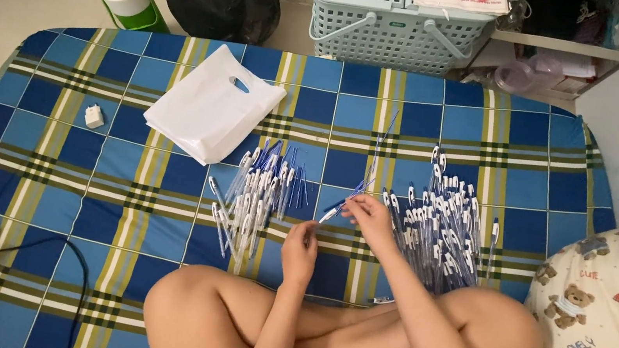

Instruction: Assembling ballpoint pens by inserting refills into barrels and attaching caps.

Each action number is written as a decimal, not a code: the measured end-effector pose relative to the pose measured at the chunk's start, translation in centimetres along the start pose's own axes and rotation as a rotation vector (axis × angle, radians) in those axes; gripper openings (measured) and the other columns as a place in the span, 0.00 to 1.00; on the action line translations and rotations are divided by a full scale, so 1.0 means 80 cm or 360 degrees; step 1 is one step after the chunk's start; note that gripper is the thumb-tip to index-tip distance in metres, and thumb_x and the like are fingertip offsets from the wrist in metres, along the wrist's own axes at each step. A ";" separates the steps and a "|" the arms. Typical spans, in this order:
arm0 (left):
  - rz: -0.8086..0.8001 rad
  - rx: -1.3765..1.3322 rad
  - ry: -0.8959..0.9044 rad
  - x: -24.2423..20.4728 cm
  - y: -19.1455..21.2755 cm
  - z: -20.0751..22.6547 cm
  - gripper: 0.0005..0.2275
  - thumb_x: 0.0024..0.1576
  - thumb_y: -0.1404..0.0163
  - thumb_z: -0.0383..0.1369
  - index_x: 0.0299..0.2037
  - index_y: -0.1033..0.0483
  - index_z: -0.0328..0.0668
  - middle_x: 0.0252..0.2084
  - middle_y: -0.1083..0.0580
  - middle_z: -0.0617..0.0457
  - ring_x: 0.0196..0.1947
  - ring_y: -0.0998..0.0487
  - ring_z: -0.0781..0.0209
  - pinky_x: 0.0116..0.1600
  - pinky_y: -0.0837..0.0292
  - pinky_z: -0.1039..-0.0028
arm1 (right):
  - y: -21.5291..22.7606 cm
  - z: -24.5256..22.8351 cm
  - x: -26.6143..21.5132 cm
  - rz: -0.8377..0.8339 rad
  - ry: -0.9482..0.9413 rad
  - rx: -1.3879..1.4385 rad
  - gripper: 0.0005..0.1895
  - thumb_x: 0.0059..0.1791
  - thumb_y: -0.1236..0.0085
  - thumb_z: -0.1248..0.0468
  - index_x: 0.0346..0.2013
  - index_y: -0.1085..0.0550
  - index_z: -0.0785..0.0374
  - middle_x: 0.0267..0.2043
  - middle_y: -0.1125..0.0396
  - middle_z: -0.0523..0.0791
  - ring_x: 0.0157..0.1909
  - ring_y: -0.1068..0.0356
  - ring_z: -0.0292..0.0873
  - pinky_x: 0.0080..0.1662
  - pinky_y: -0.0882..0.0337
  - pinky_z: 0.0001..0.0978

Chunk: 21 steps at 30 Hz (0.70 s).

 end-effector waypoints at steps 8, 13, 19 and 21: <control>-0.0012 -0.0044 0.0051 0.001 0.002 0.010 0.10 0.64 0.54 0.23 0.53 0.25 0.40 0.45 0.26 0.44 0.50 0.21 0.42 0.53 0.19 0.51 | -0.014 -0.005 -0.005 -0.0035 0.0160 -0.0234 0.08 0.48 0.34 0.63 0.37 0.19 0.66 0.34 0.24 0.50 0.37 0.24 0.41 0.41 0.24 0.30; 0.0058 -0.0264 0.0186 0.009 -0.003 0.000 0.10 0.62 0.53 0.23 0.52 0.24 0.41 0.46 0.24 0.45 0.51 0.20 0.44 0.55 0.20 0.54 | -0.015 -0.011 0.002 -0.0071 0.0346 -0.0432 0.09 0.52 0.39 0.62 0.44 0.18 0.61 0.33 0.24 0.47 0.37 0.23 0.42 0.41 0.25 0.30; 0.0116 -0.0344 0.0177 0.014 -0.005 -0.002 0.09 0.62 0.51 0.23 0.50 0.24 0.41 0.45 0.24 0.44 0.51 0.20 0.42 0.54 0.22 0.52 | -0.009 0.025 0.020 -0.0170 0.0836 -0.1698 0.13 0.53 0.48 0.61 0.50 0.19 0.51 0.54 0.29 0.46 0.54 0.29 0.49 0.52 0.29 0.42; 0.0124 -0.0369 0.0222 0.015 -0.008 -0.006 0.08 0.61 0.50 0.24 0.49 0.23 0.43 0.45 0.23 0.46 0.51 0.20 0.45 0.54 0.22 0.54 | -0.011 0.054 0.033 -0.0083 0.1088 -0.1948 0.13 0.51 0.45 0.57 0.49 0.20 0.46 0.56 0.31 0.47 0.56 0.32 0.51 0.51 0.29 0.45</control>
Point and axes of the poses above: each hand's wrist, its own x-axis towards the middle knuckle, its own y-axis out of the back of the hand, z = x × y, the point moved 1 cm from there along x, towards the middle knuckle
